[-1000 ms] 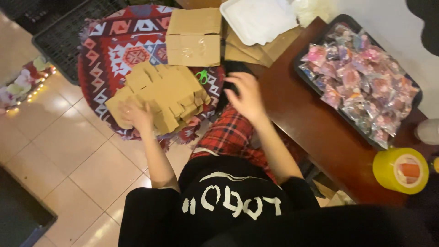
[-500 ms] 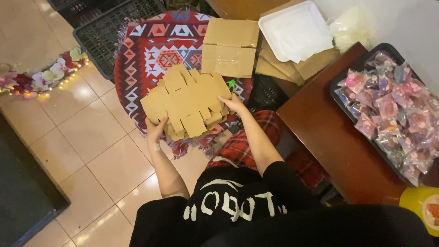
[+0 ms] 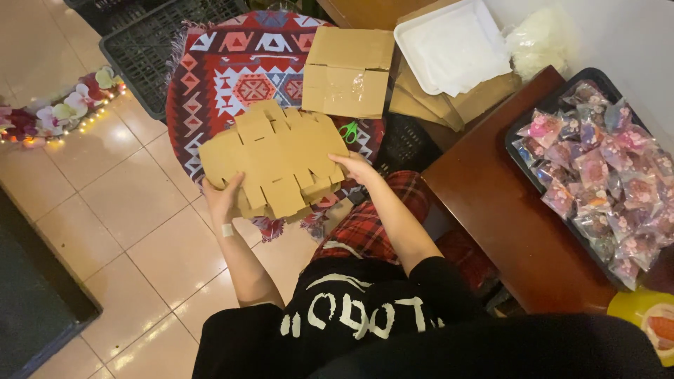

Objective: Folding small cardboard boxes and filling them with small packaged items.

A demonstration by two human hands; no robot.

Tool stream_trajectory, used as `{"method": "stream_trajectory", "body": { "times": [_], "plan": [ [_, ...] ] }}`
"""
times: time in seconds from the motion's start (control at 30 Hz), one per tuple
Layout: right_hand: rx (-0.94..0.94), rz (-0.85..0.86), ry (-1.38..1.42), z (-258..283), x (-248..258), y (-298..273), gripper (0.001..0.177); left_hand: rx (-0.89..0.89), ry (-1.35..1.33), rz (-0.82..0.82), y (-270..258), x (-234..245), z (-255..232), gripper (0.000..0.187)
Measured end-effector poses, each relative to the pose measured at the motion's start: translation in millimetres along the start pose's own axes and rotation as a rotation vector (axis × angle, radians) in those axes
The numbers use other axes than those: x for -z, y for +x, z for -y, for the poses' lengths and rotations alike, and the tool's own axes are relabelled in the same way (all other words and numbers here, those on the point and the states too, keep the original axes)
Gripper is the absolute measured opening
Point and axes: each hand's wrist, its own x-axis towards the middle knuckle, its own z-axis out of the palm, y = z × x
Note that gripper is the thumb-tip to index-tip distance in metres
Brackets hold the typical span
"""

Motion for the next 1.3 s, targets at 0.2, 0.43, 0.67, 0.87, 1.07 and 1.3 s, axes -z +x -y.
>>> {"method": "stream_trajectory", "body": {
  "times": [0.2,0.43,0.67,0.87,1.07,1.3],
  "plan": [
    [0.048,0.139,0.189,-16,-25,-3,0.058,-0.102,0.114,0.029,-13,23,-53,0.069],
    [0.126,0.220,0.214,5,-59,-38,0.057,-0.106,0.142,-0.013,-27,52,-99,0.072],
    [0.444,0.002,0.155,-25,-39,25,0.057,-0.271,0.275,-0.061,4,30,-36,0.086],
    [0.727,-0.330,-0.288,-50,-6,54,0.059,-0.317,0.570,-0.065,15,3,12,0.108],
    [0.611,-0.139,0.027,11,-26,-28,0.039,0.067,1.101,-0.128,-4,-24,-29,0.112],
    [0.762,-0.122,0.519,52,27,-179,0.042,-0.322,-0.031,0.396,-54,-105,-101,0.046]
  ]
}}
